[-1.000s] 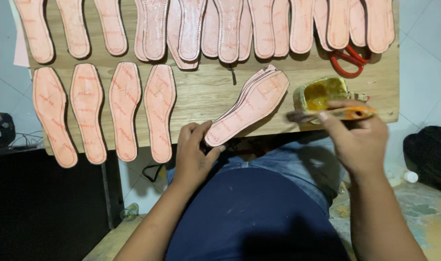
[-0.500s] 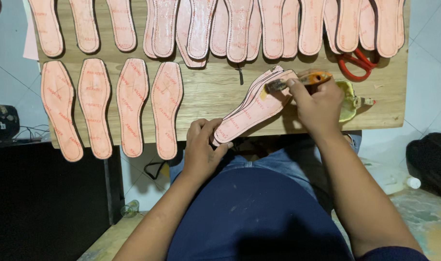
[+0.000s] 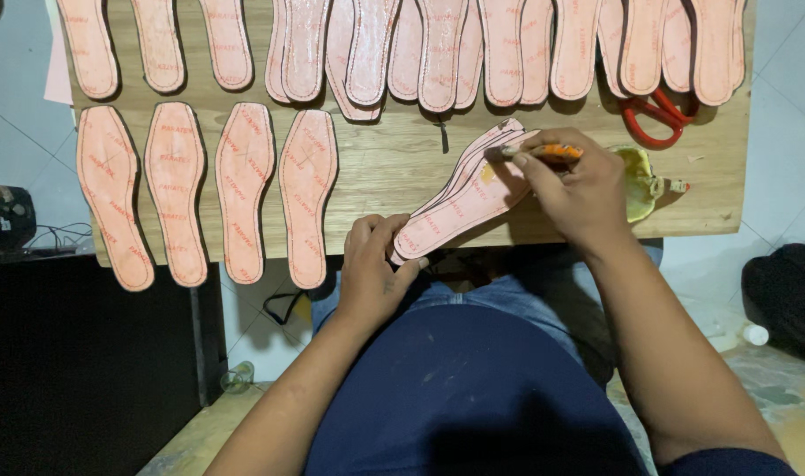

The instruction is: The person applies a yellowish adhesive to pink shoe insoles using a brush. They repeatedly dip the brush into a small container and spread the adhesive evenly across the surface of each insole, then place the treated insoles on a wooden table among many others.

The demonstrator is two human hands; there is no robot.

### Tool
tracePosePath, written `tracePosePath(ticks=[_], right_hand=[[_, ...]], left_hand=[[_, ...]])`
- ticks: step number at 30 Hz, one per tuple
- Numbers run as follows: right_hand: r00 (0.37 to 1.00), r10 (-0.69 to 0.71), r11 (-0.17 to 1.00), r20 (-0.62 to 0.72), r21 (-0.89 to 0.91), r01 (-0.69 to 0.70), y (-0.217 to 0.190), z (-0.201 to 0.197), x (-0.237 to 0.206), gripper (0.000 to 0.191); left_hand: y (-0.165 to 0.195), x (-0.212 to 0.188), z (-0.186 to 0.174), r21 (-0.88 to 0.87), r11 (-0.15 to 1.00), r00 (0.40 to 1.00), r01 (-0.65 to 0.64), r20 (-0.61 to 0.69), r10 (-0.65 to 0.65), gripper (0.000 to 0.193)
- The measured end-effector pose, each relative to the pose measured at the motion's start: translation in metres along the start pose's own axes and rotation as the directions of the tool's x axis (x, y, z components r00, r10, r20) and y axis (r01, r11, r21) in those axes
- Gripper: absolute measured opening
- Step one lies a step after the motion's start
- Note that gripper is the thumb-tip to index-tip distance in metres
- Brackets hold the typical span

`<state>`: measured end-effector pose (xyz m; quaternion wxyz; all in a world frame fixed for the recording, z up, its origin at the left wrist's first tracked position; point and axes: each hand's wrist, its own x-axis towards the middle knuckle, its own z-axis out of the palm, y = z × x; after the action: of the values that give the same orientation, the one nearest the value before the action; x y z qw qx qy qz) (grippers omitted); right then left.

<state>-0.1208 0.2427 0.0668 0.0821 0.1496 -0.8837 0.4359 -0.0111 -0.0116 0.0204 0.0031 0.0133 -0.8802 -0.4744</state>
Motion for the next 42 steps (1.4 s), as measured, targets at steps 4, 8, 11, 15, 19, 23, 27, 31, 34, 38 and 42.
tracePosePath(ticks=[4, 8, 11, 15, 19, 23, 27, 31, 34, 38, 42], right_hand=[[0.994, 0.095, 0.989, 0.054, 0.104, -0.100, 0.002, 0.002, -0.008, 0.015], [0.983, 0.166, 0.963, 0.072, 0.201, -0.177, -0.004, 0.013, -0.023, 0.015], [0.973, 0.195, 0.953, 0.121, 0.212, -0.218, -0.014, 0.025, -0.040, 0.015], [0.952, 0.287, 0.937, 0.103, 0.175, -0.301, -0.009, 0.019, -0.051, 0.014], [0.950, 0.290, 0.894, -0.118, 0.387, -0.225, 0.016, -0.004, -0.038, 0.019], [0.926, 0.358, 0.875, -0.121, 0.391, -0.287, 0.032, -0.012, -0.024, 0.019], [0.949, 0.314, 0.887, -0.037, 0.369, -0.279, 0.028, 0.001, -0.023, 0.018], [0.940, 0.337, 0.874, 0.050, 0.355, -0.332, 0.012, 0.016, -0.032, 0.018], [0.945, 0.322, 0.901, 0.065, 0.285, -0.327, -0.005, 0.025, -0.042, 0.017], [0.945, 0.314, 0.904, 0.096, 0.274, -0.328, -0.025, 0.032, -0.049, 0.016], [0.953, 0.285, 0.884, 0.103, 0.355, -0.303, -0.041, 0.036, -0.052, 0.018]], left_hand=[[-0.003, 0.000, 0.001, 0.018, 1.000, 1.000, -0.019, 0.000, 0.019, 0.060], [-0.005, 0.001, 0.003, 0.029, 0.998, 0.998, -0.051, -0.025, 0.051, 0.060], [-0.004, 0.001, 0.004, 0.019, 0.999, 1.000, -0.028, -0.010, 0.028, 0.060], [0.001, 0.000, 0.001, -0.007, 1.000, 1.000, -0.006, -0.009, 0.006, 0.061], [0.008, -0.004, -0.005, 0.089, 0.996, 0.997, -0.031, -0.061, 0.037, 0.061], [0.012, -0.007, -0.009, -0.137, 0.985, 0.992, 0.104, 0.081, -0.093, 0.062], [0.009, -0.008, -0.001, -0.563, 0.782, 0.960, 0.268, 0.228, -0.165, 0.069], [-0.004, -0.012, -0.001, -0.771, 0.548, 0.944, 0.324, 0.299, -0.137, 0.069], [-0.009, -0.013, -0.003, -0.794, 0.490, 0.932, 0.359, 0.327, -0.153, 0.064], [-0.006, -0.016, -0.004, -0.802, 0.464, 0.926, 0.377, 0.346, -0.153, 0.063], [-0.001, -0.018, -0.006, -0.783, 0.486, 0.921, 0.388, 0.347, -0.175, 0.062]])
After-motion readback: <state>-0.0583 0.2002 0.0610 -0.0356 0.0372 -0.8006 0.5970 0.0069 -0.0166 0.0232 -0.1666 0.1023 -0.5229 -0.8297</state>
